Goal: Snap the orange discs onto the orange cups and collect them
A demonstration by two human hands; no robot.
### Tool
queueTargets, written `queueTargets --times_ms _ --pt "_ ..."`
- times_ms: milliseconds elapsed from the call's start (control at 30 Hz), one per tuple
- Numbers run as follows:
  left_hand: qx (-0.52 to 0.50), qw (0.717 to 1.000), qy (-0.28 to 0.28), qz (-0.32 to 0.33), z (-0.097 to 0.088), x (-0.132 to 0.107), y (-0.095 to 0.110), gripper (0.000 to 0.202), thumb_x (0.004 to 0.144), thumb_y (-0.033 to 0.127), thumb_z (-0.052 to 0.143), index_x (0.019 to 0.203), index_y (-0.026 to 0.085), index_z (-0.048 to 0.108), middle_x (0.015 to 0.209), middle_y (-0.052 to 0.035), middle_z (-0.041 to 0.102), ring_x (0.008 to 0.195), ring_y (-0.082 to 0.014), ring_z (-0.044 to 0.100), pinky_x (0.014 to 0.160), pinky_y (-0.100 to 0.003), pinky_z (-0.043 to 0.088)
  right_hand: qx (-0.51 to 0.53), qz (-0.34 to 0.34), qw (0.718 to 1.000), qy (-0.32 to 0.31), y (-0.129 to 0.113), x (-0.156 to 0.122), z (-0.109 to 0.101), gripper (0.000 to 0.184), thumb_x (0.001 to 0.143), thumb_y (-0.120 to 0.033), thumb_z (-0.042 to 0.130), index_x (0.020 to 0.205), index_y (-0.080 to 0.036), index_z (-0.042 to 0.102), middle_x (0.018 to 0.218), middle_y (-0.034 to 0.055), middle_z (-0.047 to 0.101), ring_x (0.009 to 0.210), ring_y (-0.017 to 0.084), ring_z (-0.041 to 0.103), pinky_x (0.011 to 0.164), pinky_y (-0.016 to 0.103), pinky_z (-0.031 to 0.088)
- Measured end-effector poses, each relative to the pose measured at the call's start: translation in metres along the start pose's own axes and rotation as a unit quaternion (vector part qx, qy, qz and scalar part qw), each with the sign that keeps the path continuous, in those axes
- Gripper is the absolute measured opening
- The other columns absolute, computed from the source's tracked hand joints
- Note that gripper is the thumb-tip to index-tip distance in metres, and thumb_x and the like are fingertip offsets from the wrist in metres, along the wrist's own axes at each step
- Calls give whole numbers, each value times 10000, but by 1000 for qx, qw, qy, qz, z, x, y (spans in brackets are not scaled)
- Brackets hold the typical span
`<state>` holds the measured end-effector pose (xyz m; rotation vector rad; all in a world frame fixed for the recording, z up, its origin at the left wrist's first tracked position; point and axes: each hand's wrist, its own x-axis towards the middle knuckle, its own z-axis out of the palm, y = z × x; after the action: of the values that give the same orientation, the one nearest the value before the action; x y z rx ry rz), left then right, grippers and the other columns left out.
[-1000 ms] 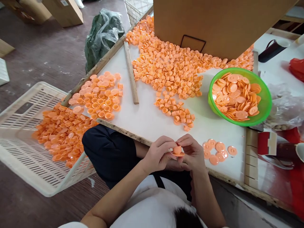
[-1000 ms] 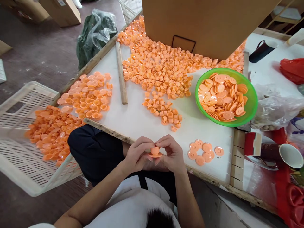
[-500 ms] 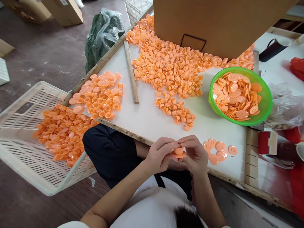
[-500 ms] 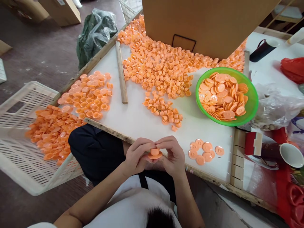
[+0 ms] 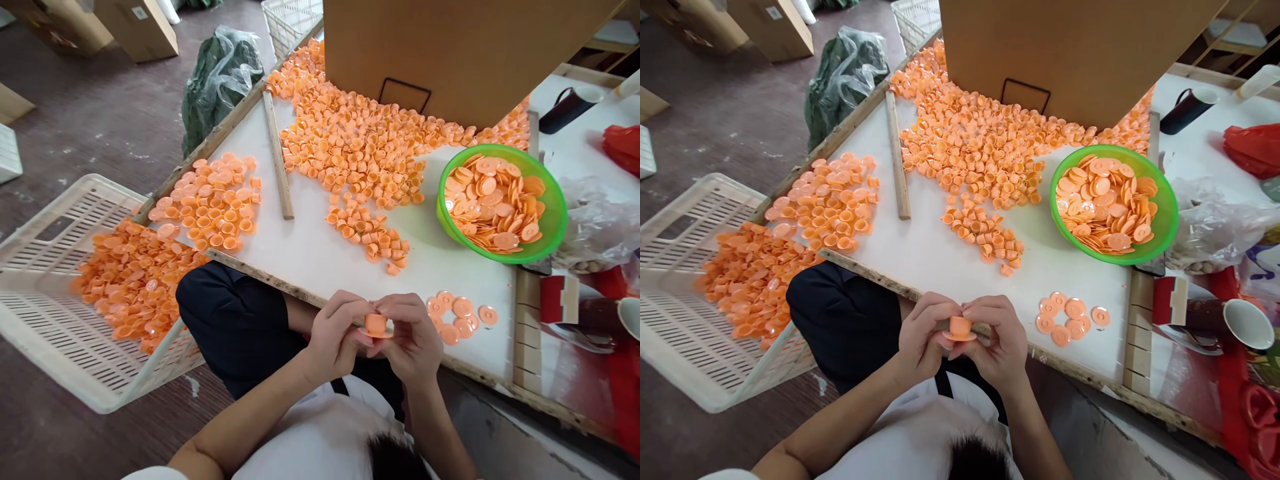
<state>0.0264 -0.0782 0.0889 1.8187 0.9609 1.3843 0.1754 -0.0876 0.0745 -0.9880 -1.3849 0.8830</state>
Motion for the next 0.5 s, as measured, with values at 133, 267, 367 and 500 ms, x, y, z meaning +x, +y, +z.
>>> queueTargets --times_ms 133,267,367,500 --pt "-34 996 14 -80 5 -3 -9 300 956 428 458 1013 178 614 883 -76 616 836 -193 569 720 -318 495 -44 21 999 -1 12 -1 1 232 822 -242 670 1043 -301 629 939 56 638 872 236 607 734 404 532" --pt "-43 988 6 -149 14 -6 -23 204 952 333 476 939 177 606 883 -58 603 835 -178 560 740 -309 473 -86 59 995 -1 27 0 5 223 825 -247 651 1043 -289 632 929 42 640 872 218 596 735 371 516" --pt "-14 980 -22 -197 19 -6 -40 158 949 262 475 988 171 599 931 -55 608 869 -167 571 774 -301 475 -126 122 984 -21 42 4 -4 273 807 -286 662 1077 -272 622 941 37 640 901 215 600 811 391 517" --pt "111 967 -38 -227 -7 -5 -82 182 933 257 513 1060 170 610 1003 -68 621 892 -168 585 833 -321 485 -265 186 945 38 62 8 -49 340 781 -349 659 1094 -226 615 950 63 631 887 238 591 825 445 506"
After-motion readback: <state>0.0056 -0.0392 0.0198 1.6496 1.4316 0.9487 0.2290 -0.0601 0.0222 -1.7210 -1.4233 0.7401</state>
